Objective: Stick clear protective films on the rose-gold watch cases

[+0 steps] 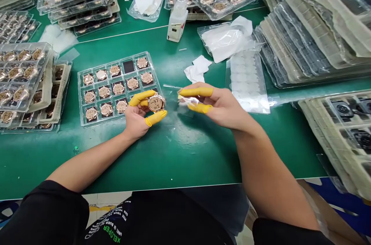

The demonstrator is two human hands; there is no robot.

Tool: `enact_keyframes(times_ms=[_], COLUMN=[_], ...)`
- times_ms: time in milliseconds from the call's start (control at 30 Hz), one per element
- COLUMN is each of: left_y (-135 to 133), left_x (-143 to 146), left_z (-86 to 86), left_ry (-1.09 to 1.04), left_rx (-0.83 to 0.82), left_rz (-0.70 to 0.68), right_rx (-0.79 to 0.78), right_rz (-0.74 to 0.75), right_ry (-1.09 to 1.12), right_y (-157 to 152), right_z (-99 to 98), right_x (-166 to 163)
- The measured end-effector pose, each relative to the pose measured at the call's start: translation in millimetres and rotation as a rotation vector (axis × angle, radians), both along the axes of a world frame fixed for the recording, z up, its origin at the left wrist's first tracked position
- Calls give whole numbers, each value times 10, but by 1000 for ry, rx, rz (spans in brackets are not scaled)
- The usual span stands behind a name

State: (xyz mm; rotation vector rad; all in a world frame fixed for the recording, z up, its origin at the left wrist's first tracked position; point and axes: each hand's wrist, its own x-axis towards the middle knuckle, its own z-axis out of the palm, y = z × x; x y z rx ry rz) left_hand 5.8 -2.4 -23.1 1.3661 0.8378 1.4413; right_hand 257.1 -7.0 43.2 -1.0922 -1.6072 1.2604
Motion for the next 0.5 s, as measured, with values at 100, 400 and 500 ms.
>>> enact_keyframes(times_ms=[100,400,500], left_y=[-7,-42,-44], left_x=[-8,31,37], left_z=[4,34,27], left_ry=[22,143,158], left_rx=[-78,-132,-125], left_rz=[-32,-35,-68], right_rx=[-120,-170,-136], right_rz=[123,-407,-492], right_ry=[47,117,54], right_y=[-13,48,80], right_z=[85,-175,-202], right_x=[75,-167,-118])
